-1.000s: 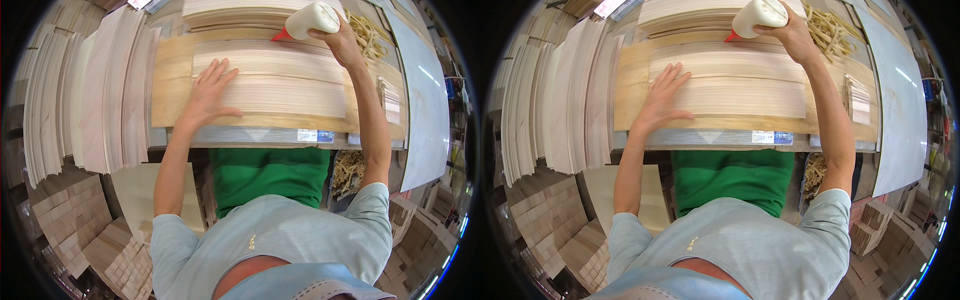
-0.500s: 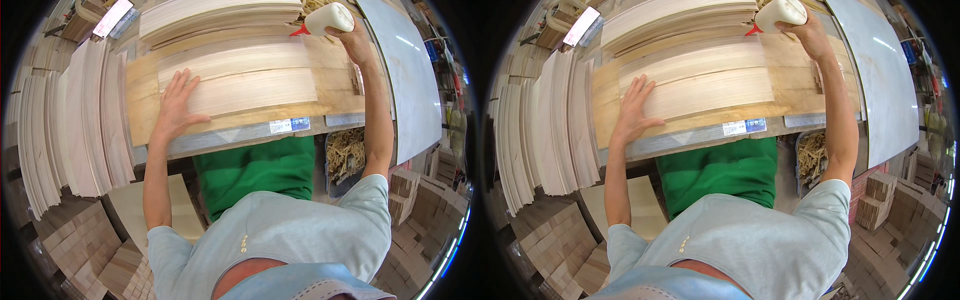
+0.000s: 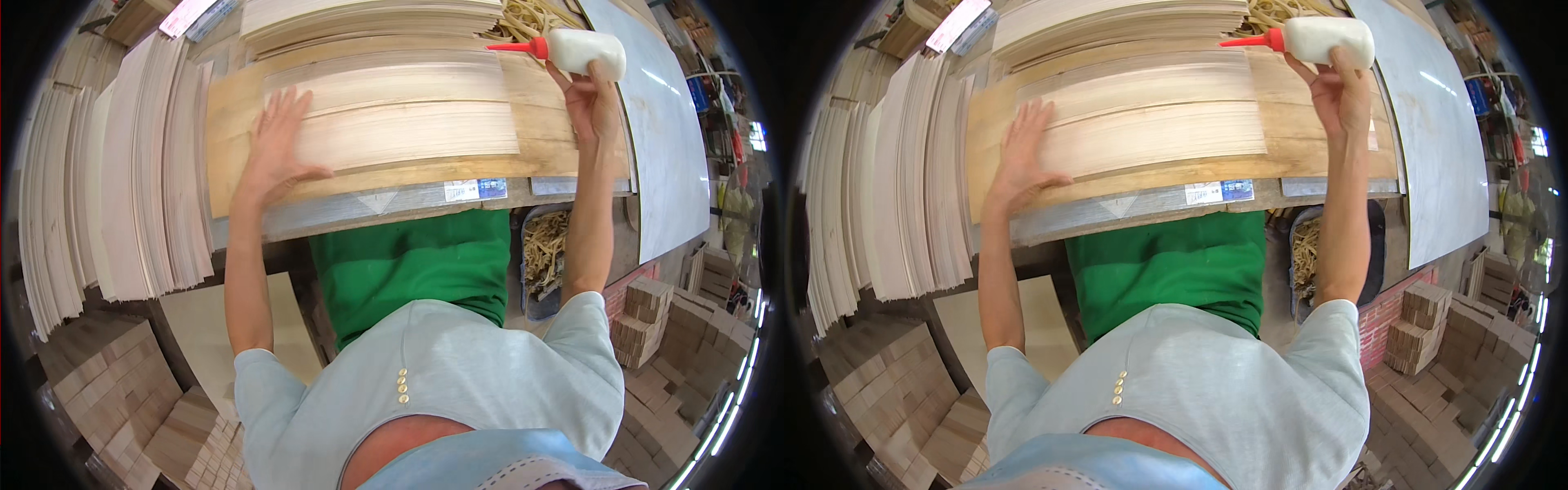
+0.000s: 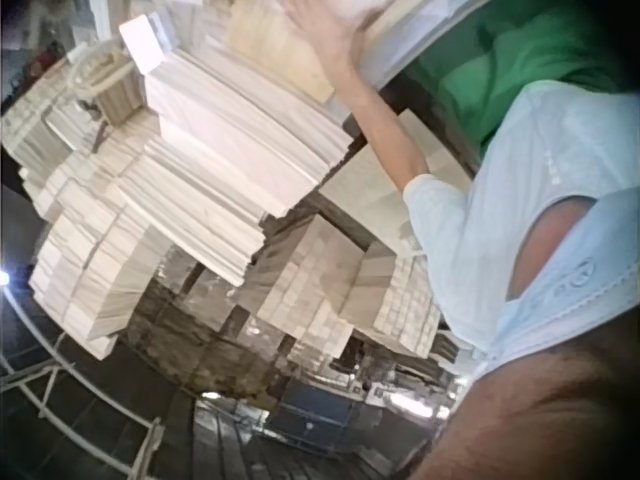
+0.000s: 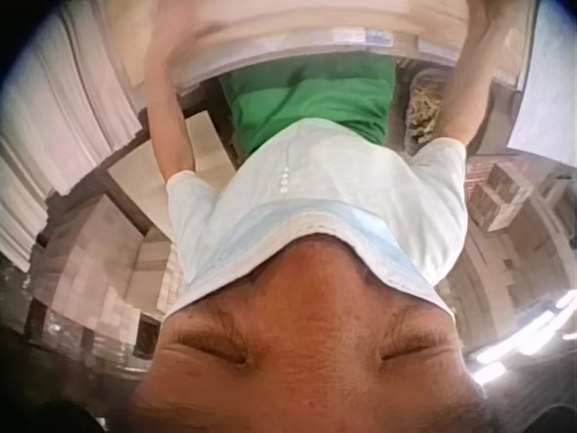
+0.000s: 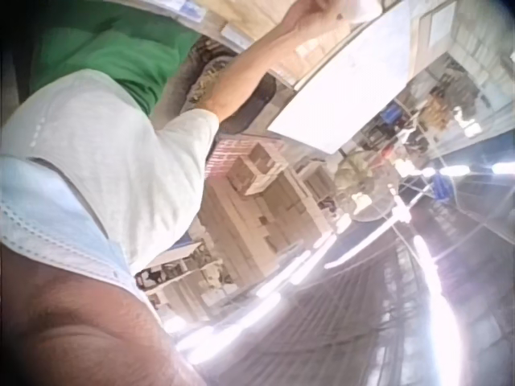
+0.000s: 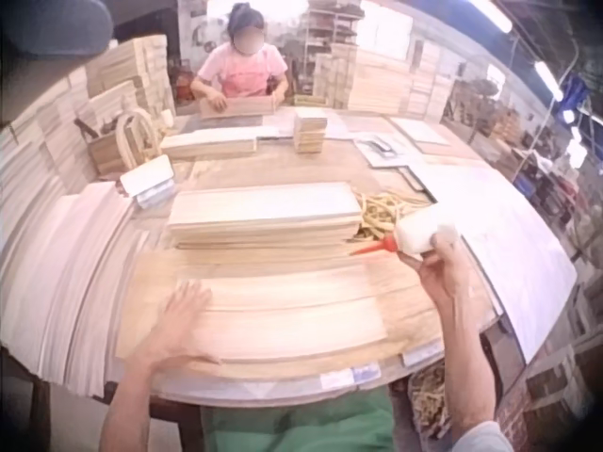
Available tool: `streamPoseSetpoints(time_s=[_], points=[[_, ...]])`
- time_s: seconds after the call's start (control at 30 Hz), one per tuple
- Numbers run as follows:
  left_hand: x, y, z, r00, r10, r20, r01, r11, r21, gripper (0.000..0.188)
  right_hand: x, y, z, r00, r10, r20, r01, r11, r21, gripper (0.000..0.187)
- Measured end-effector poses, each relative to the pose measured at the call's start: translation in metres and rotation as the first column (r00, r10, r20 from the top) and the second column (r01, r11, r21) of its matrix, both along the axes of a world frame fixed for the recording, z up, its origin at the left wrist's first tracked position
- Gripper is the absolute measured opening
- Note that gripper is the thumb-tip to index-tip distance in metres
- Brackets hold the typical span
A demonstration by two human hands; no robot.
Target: Applying glue to wooden boards and assembling them into a box.
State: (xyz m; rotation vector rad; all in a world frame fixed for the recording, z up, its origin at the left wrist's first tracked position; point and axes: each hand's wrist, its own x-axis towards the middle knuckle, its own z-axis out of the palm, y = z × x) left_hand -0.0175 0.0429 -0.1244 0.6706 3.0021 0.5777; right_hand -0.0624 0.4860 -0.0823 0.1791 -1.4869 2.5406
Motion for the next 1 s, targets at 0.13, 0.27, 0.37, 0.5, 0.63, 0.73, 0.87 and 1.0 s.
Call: streamPoseSetpoints(time_s=[0.13,0.27,0.37,0.5,0.63,0.73,0.87,1.0], points=[[-0.001,-0.036,0.002,0.991,0.106,0.079,-0.108,0.994,0.020,0.111,0.010,-0.046,-0.014,0.999,0.040,0.032,-0.030,0.963,-0.269,0.056],[-0.007,-0.049,-0.010,0.993,0.039,0.110,-0.053,0.991,0.126,0.110,0.007,-0.103,-0.015,0.989,0.136,0.062,-0.111,0.946,-0.305,0.052],[-0.002,-0.051,-0.015,0.994,0.060,0.091,-0.075,0.983,0.167,0.112,0.000,-0.159,-0.010,0.978,0.197,0.063,-0.180,0.960,-0.213,0.041],[0.003,-0.053,-0.014,0.984,0.120,0.135,-0.143,0.973,0.179,0.116,-0.013,-0.217,-0.016,0.965,0.260,-0.022,-0.259,0.965,0.038,0.045],[0.004,-0.051,-0.013,0.981,0.127,0.144,-0.156,0.964,0.213,0.117,-0.012,-0.251,-0.011,0.929,0.346,0.130,-0.341,0.938,-0.057,0.059],[0.003,-0.052,-0.016,0.982,0.126,0.143,-0.155,0.965,0.212,0.119,-0.014,-0.263,-0.017,0.910,0.397,0.117,-0.400,0.917,-0.002,0.056],[0.001,-0.056,-0.024,0.987,0.114,0.115,-0.136,0.969,0.207,0.123,-0.015,-0.274,-0.028,0.923,0.367,0.119,-0.370,0.929,0.008,0.056],[-0.001,-0.056,-0.026,0.987,0.106,0.120,-0.128,0.974,0.187,0.127,-0.016,-0.282,-0.033,0.936,0.344,0.074,-0.349,0.933,0.085,0.057]])
